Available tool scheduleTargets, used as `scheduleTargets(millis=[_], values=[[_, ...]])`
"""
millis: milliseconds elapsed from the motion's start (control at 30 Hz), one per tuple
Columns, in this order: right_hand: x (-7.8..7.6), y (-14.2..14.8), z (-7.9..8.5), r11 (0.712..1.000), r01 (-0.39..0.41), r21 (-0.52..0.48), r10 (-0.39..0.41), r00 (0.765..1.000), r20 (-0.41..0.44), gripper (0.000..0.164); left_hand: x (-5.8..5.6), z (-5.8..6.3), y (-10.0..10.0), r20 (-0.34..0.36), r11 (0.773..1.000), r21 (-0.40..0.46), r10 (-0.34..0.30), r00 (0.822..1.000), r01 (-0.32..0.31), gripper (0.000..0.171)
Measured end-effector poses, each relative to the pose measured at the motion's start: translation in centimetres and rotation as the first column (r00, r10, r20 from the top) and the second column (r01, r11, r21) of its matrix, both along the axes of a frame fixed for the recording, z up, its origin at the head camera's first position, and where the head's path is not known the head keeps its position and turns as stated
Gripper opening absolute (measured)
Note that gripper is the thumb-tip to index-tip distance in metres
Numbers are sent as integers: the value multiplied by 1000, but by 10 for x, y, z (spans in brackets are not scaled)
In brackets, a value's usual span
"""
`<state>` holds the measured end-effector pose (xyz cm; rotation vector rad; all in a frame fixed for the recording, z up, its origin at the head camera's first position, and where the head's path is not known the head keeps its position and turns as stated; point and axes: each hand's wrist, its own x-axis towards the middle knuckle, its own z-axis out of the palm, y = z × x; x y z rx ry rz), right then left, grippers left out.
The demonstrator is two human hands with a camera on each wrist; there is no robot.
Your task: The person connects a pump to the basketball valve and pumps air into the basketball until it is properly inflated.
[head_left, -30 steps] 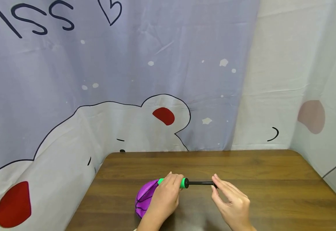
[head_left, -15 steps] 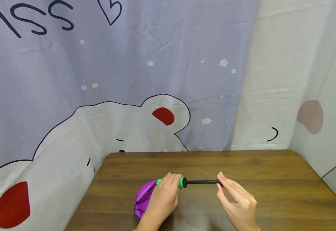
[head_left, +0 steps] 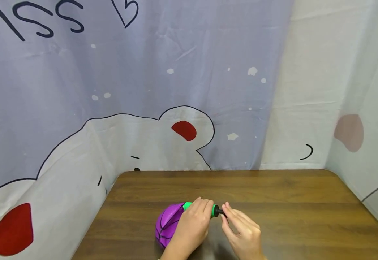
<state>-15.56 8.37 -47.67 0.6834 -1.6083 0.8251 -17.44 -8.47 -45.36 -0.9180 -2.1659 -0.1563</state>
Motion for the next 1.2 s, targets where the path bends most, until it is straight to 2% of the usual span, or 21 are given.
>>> scheduleTargets(millis=[167,267,533,833,1033,1200], values=[[-1,5,-2,999,-40,-5,40,999,34,29,-1,-1,-1,21,1000,24,-11,1000,10,36],[1,10,0,999,-33,-15,34,999,35,30,-3,-2,-2,13,1000,25,-12,1000,12,40],[4,26,22,998,18,-55,-20,999,-32,28,-6,-4,-11,27,997,36,63,998,-64,41],[8,44,36,995,43,-91,-47,998,-37,22,-8,-6,-18,47,995,43,87,995,-89,41],[12,42,38,991,52,-121,-57,998,-35,21,-5,-4,-15,44,995,52,83,996,-86,45],[13,31,29,992,51,-115,-55,998,-32,23,-2,-1,-8,27,997,35,72,997,-73,47]])
